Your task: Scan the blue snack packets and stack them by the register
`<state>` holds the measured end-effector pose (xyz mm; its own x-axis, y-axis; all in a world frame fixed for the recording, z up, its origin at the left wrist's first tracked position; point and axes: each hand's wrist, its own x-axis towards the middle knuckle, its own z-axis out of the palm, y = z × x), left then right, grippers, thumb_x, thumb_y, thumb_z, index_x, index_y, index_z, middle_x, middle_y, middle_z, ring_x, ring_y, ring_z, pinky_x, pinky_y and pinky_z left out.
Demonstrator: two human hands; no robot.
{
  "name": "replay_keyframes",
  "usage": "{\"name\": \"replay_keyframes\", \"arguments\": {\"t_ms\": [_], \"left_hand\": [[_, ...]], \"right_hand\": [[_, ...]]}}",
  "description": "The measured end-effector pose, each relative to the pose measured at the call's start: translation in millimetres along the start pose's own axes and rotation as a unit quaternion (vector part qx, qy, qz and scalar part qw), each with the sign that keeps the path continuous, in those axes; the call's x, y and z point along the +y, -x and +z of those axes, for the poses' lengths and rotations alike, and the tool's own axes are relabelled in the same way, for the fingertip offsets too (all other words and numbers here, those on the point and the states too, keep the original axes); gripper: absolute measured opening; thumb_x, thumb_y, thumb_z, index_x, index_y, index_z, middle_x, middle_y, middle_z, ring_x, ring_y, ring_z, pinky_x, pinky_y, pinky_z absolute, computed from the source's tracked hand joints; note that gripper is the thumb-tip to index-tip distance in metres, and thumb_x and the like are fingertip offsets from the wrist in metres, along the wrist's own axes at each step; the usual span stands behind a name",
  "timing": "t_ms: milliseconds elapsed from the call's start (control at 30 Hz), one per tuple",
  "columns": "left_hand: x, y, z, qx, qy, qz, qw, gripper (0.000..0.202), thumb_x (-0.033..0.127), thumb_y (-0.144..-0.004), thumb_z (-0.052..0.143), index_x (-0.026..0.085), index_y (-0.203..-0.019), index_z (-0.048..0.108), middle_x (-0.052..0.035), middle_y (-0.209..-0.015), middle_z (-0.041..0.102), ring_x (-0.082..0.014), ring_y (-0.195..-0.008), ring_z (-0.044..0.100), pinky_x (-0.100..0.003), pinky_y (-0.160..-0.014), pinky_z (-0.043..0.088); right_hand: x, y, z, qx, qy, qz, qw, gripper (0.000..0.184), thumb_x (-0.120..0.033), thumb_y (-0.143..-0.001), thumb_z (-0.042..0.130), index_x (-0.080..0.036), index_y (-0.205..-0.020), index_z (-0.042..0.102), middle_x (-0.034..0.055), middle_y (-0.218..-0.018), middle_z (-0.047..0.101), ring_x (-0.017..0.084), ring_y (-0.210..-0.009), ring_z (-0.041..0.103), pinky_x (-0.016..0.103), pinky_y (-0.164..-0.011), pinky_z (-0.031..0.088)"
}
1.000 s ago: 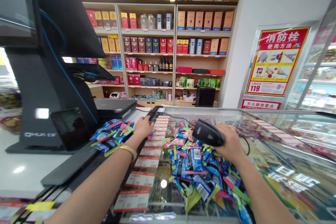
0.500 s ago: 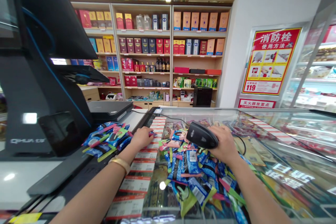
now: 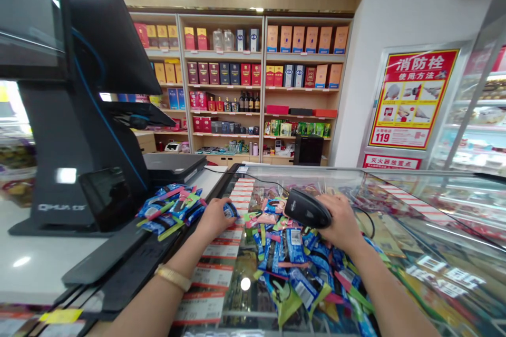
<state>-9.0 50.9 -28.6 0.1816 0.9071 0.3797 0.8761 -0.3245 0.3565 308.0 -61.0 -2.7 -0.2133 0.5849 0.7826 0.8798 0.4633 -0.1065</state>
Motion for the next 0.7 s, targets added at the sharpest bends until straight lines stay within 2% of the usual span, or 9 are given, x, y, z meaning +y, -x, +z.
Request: {"name": "replay_keyframes", "arguments": {"t_ms": [200, 333, 500, 633, 700], "left_hand": [[4, 5, -2.7, 0.018, 0.027, 0.057, 0.998, 0.044, 0.015, -0.064, 0.069, 0.017, -0.106, 0.058, -0.0086, -0.106, 0.059, -0.0232, -0.095, 0.061, -0.034, -0.089, 0.047], [8, 5, -0.2, 0.073, 0.102, 0.078, 0.989, 0.043, 0.011, -0.059, 0.069, 0.019, -0.1, 0.059, -0.0055, -0.104, 0.057, -0.0217, -0.097, 0.06, -0.035, -0.092, 0.048], [13, 5, 1.4, 0.086, 0.203, 0.053, 0.974, 0.045, 0.015, -0.06, 0.068, 0.02, -0.103, 0.058, -0.0023, -0.099, 0.056, -0.0136, -0.071, 0.059, -0.03, -0.071, 0.053], [17, 7, 0.8, 0.073, 0.256, 0.064, 0.962, 0.046, 0.022, -0.066, 0.065, 0.019, -0.11, 0.052, 0.0004, -0.087, 0.059, -0.012, -0.062, 0.056, -0.027, -0.062, 0.051], [20, 9, 0.8, 0.069, 0.273, 0.08, 0.956, 0.047, 0.02, -0.067, 0.063, 0.019, -0.112, 0.051, -0.0004, -0.089, 0.06, -0.0117, -0.061, 0.056, -0.026, -0.061, 0.05]], "right_hand": [[0, -1, 0, 0.004, 0.009, -0.011, 1.0, 0.026, -0.018, -0.065, 0.053, -0.02, -0.089, 0.062, 0.0029, -0.079, 0.064, 0.019, -0.075, 0.057, 0.032, -0.073, 0.031], [0, -1, 0, 0.006, 0.009, -0.017, 1.0, 0.027, -0.018, -0.064, 0.052, -0.02, -0.089, 0.062, 0.0025, -0.077, 0.064, 0.018, -0.073, 0.057, 0.032, -0.073, 0.032], [-1, 0, 0, 0.004, 0.015, -0.025, 1.0, 0.029, -0.02, -0.067, 0.052, -0.02, -0.094, 0.063, 0.0042, -0.081, 0.065, 0.02, -0.077, 0.058, 0.034, -0.075, 0.033], [-4, 0, -2, 0.004, 0.008, -0.037, 0.999, 0.027, -0.021, -0.069, 0.053, -0.02, -0.094, 0.063, 0.0049, -0.084, 0.067, 0.02, -0.078, 0.059, 0.035, -0.077, 0.034], [-7, -1, -3, -0.002, -0.001, -0.045, 0.999, 0.023, -0.02, -0.069, 0.053, -0.02, -0.09, 0.063, 0.0043, -0.082, 0.067, 0.019, -0.077, 0.058, 0.034, -0.075, 0.034]]}}
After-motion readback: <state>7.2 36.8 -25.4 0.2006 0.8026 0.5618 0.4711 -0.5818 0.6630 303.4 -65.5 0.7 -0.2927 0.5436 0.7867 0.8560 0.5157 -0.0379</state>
